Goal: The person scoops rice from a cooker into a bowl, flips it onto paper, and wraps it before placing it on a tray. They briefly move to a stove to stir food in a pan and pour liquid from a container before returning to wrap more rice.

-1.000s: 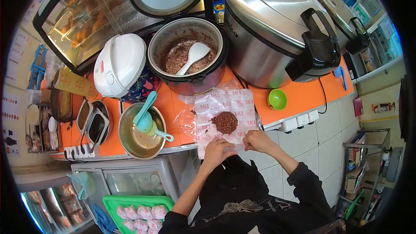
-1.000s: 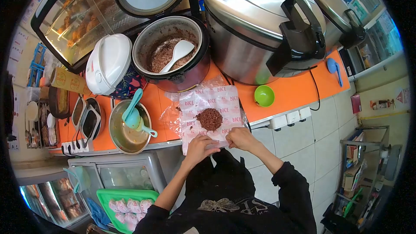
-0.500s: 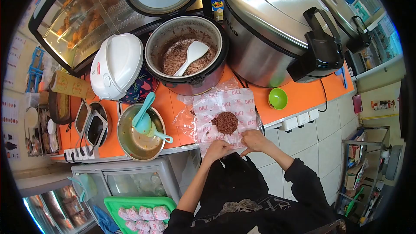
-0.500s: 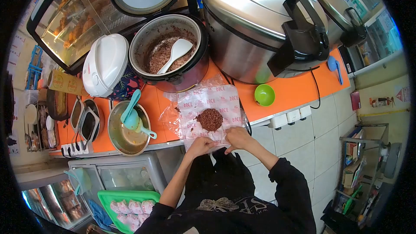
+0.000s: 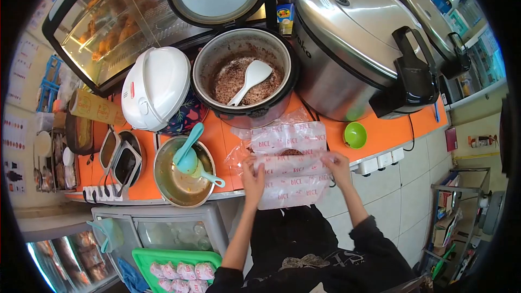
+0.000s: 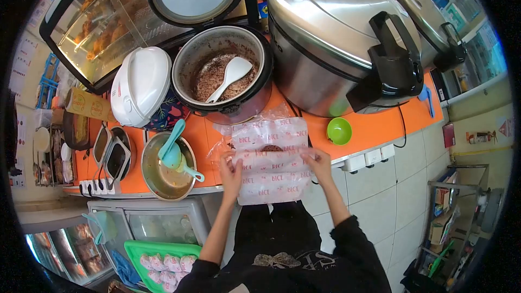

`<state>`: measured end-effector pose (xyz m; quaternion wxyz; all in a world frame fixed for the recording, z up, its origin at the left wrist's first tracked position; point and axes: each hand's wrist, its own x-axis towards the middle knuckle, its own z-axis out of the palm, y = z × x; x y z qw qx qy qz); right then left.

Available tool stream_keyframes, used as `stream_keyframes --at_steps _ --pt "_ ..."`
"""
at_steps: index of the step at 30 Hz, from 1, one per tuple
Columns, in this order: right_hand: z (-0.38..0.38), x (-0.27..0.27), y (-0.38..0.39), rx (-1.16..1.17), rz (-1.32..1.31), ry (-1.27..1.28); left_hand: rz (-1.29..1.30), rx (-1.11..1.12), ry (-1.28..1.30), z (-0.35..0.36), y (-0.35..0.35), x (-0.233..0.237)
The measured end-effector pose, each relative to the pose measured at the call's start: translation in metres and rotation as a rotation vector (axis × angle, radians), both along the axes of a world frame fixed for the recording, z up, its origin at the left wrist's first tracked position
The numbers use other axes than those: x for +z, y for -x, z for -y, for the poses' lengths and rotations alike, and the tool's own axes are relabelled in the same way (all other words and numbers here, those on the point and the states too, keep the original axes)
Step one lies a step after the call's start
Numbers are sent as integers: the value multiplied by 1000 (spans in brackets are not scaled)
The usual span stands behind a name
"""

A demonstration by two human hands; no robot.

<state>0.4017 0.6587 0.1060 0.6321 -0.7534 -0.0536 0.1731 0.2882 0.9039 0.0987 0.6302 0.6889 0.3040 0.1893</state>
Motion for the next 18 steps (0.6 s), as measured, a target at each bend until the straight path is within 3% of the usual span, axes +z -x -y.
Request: stream_keyframes --at_steps 1,2,4,6,8,10,11,14,15,16,17,18 --pt "-18 -6 -2 -99 76 -46 36 141 -212 13 -13 2" --pt "-30 -11 -7 -201 156 -97 -104 25 -413 18 -15 -1" --pt "-31 -15 -1 -78 397 252 -399 -203 -807 27 -6 -11" --pt "-36 -3 7 169 662 523 -378 -179 -878 32 -3 4" --pt "-40 26 20 110 693 591 -316 -54 -1046 30 1 12" --pt "-45 57 18 63 789 622 -450 -39 -940 29 26 31" --pt "-48 53 15 122 670 566 -528 -43 -884 29 40 35" --pt "-48 31 16 252 299 484 -710 -88 -291 19 31 27" --pt "-46 22 11 258 197 503 -538 68 -235 20 26 22" --pt "-44 11 3 263 95 520 -473 49 -245 15 24 19" --pt "-40 6 -10 288 354 543 -414 32 -247 14 23 19" --pt "-40 0 -15 290 347 513 -365 8 -245 14 26 18"
